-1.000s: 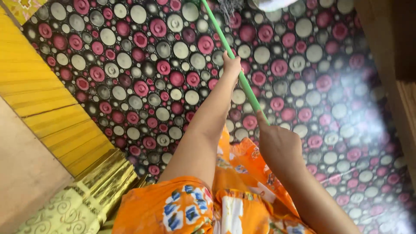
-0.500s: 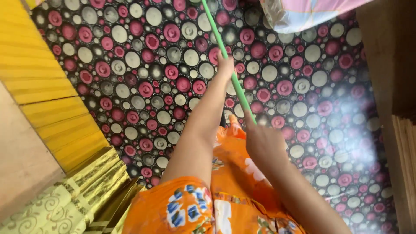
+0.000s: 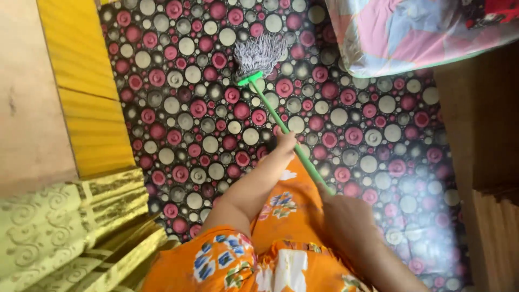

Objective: The person mops the floor using a green-handled mop, moving across wooden flooring and patterned rugs. They navigate around furniture and a standing fan, repeatedly sweeping the mop head over different floor areas.

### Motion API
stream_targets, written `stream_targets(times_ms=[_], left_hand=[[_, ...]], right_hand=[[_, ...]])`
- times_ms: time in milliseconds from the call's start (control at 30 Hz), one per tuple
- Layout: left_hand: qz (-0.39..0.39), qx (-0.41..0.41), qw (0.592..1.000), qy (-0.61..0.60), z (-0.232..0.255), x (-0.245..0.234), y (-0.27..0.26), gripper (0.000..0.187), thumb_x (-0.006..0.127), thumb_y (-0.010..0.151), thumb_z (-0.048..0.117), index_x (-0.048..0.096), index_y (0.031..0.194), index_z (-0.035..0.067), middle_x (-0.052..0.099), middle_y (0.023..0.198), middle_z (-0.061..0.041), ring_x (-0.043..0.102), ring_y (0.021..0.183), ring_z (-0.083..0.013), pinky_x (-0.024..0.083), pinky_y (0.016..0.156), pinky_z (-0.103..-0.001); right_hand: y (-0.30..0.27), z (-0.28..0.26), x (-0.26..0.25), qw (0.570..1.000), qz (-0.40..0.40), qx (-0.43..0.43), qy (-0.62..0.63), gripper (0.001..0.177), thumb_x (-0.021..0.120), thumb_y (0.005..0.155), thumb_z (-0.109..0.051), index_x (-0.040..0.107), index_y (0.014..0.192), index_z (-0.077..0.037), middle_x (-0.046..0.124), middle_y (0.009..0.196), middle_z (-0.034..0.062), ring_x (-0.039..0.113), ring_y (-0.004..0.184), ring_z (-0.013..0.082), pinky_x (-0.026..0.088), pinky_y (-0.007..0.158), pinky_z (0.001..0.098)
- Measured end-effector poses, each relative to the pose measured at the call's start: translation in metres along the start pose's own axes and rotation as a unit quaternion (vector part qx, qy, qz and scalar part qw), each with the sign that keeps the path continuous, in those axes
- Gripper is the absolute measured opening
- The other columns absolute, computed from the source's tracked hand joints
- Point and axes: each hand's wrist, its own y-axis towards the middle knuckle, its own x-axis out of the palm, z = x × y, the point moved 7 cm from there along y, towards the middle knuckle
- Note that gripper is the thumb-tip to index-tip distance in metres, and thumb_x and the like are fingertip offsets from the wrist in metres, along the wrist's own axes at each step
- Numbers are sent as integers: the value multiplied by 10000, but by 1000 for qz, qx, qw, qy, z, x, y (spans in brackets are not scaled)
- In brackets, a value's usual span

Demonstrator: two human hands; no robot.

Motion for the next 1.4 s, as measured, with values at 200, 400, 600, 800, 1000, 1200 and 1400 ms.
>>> stream_targets(times_ms=[200, 400, 600, 800, 1000, 1200, 1400], left_hand=[[20, 100, 995, -5, -11, -1, 122, 774, 669, 935, 223, 285, 1599, 331, 435, 1374, -182, 660, 912, -434, 641, 634, -618], [39, 122, 992, -3, 69, -11, 186, 667, 509, 1021, 176, 228, 1625, 199, 526, 1167, -197, 597, 529, -301, 590, 393, -407], [96, 127, 981, 107, 191, 0, 238, 607, 477, 1043, 246, 254, 1606, 284, 703, 1006, -173, 665, 429, -274, 595, 317, -402], [118, 146, 966, 178, 313, -1, 289, 635, 474, 1027, 274, 247, 1616, 212, 726, 686, -106, 709, 463, -283, 644, 521, -377], [143, 150, 961, 181, 364, -20, 328, 621, 478, 1028, 323, 286, 1610, 220, 621, 1404, -179, 772, 658, -290, 682, 556, -370], [212, 100, 945, 227, 349, -22, 191, 551, 414, 1030, 330, 354, 1577, 341, 587, 1471, -53, 630, 1297, -252, 476, 1145, -374], [196, 43, 979, -40, 286, -27, 182, 534, 372, 1030, 180, 349, 1560, 239, 683, 1154, -179, 618, 457, -240, 552, 430, -364]], right_hand=[[59, -6, 3, 992, 36, -13, -124, 677, 436, 932, -193, 366, 1597, -304, 755, 856, -4, 765, 804, 226, 611, 680, 452], [117, -52, -50, 995, -23, -36, -93, 703, 405, 948, -162, 273, 1638, -189, 769, 1000, 86, 757, 961, 308, 604, 794, 500], [205, -73, -141, 995, -70, -20, -64, 706, 374, 977, -136, 215, 1664, -181, 769, 1117, 123, 758, 1026, 329, 599, 857, 504], [303, -103, -220, 997, -47, -30, -58, 693, 365, 979, -126, 246, 1653, -237, 768, 1065, 131, 757, 999, 327, 613, 831, 493], [361, -121, -230, 997, -26, -51, -54, 693, 345, 977, -149, 235, 1657, -235, 761, 1079, 136, 754, 1004, 326, 616, 818, 502], [313, -106, -217, 990, -6, -70, -119, 726, 438, 936, -136, 276, 1630, -277, 771, 956, 58, 774, 888, 253, 631, 732, 426], [249, -69, -253, 985, -52, -37, -162, 768, 322, 1013, -85, 140, 1624, -515, 704, 813, 10, 682, 687, 217, 536, 549, 366]])
